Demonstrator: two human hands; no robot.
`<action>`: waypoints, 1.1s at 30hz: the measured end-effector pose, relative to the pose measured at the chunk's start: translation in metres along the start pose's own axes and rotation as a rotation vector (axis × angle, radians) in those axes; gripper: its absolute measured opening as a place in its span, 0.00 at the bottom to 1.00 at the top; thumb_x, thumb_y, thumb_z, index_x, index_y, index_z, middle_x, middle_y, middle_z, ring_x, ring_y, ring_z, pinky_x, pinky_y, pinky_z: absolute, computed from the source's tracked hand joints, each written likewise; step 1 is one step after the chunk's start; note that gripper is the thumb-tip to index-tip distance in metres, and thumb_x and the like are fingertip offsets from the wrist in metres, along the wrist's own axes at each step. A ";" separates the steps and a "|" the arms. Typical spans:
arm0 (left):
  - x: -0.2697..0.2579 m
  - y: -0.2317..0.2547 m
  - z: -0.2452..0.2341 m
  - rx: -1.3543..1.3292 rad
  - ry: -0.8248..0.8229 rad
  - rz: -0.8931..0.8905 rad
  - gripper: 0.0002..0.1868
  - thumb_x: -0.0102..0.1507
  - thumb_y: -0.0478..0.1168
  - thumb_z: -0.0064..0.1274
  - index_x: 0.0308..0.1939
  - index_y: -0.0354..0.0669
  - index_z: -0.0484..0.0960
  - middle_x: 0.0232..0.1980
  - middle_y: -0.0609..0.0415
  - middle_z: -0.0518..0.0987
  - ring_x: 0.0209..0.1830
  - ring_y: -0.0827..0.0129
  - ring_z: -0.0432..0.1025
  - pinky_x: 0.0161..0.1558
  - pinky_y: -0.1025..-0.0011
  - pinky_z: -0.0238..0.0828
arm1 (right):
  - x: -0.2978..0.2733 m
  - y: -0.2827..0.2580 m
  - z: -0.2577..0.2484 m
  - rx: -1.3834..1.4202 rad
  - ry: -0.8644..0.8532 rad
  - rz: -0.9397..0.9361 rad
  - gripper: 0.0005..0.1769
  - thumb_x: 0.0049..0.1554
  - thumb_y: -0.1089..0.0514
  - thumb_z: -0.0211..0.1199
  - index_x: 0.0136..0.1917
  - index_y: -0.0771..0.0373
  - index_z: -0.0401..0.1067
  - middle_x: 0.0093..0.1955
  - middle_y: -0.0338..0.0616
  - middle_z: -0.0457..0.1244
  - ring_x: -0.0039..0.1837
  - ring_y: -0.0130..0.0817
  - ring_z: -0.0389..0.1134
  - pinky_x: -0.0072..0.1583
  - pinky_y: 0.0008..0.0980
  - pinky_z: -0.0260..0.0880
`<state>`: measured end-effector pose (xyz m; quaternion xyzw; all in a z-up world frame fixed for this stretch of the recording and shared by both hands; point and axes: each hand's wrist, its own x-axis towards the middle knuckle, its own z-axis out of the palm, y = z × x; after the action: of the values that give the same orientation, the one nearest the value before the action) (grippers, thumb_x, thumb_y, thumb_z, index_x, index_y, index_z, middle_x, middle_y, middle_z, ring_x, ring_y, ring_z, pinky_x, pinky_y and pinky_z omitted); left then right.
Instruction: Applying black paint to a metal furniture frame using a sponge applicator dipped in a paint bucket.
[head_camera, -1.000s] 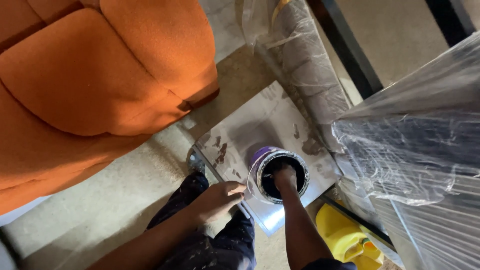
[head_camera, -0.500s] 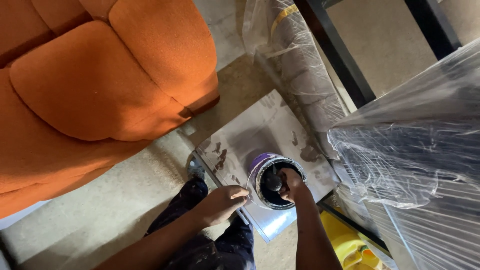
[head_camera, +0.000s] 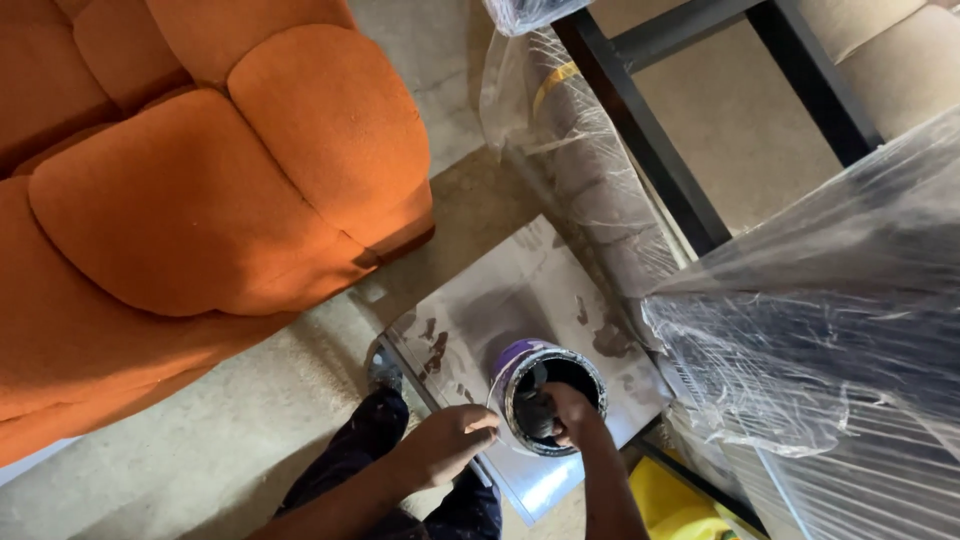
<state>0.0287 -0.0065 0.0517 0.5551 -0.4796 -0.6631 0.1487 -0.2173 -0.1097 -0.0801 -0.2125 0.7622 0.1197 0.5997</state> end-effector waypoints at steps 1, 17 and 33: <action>0.002 0.000 0.001 -0.004 -0.007 -0.007 0.31 0.66 0.58 0.40 0.64 0.44 0.79 0.65 0.47 0.80 0.62 0.59 0.76 0.58 0.66 0.70 | 0.018 0.003 0.002 0.000 -0.002 0.010 0.23 0.57 0.40 0.57 0.47 0.64 0.73 0.36 0.49 0.60 0.36 0.41 0.57 0.42 0.40 0.59; -0.006 -0.009 -0.009 -0.068 0.020 -0.124 0.38 0.62 0.63 0.41 0.68 0.45 0.76 0.71 0.47 0.76 0.68 0.60 0.74 0.62 0.66 0.70 | 0.073 0.013 0.022 -0.467 0.368 -0.278 0.28 0.52 0.54 0.52 0.65 0.51 0.76 0.61 0.61 0.68 0.63 0.63 0.69 0.63 0.51 0.69; -0.013 -0.008 -0.011 -0.103 0.053 -0.114 0.33 0.65 0.57 0.42 0.68 0.43 0.76 0.69 0.46 0.77 0.67 0.60 0.76 0.61 0.67 0.71 | 0.018 -0.012 0.008 0.314 0.129 0.021 0.17 0.63 0.47 0.59 0.44 0.63 0.69 0.35 0.44 0.57 0.31 0.31 0.54 0.29 0.27 0.51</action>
<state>0.0458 0.0019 0.0541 0.5905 -0.4083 -0.6795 0.1516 -0.2078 -0.1197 -0.0983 -0.1153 0.8105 -0.0085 0.5742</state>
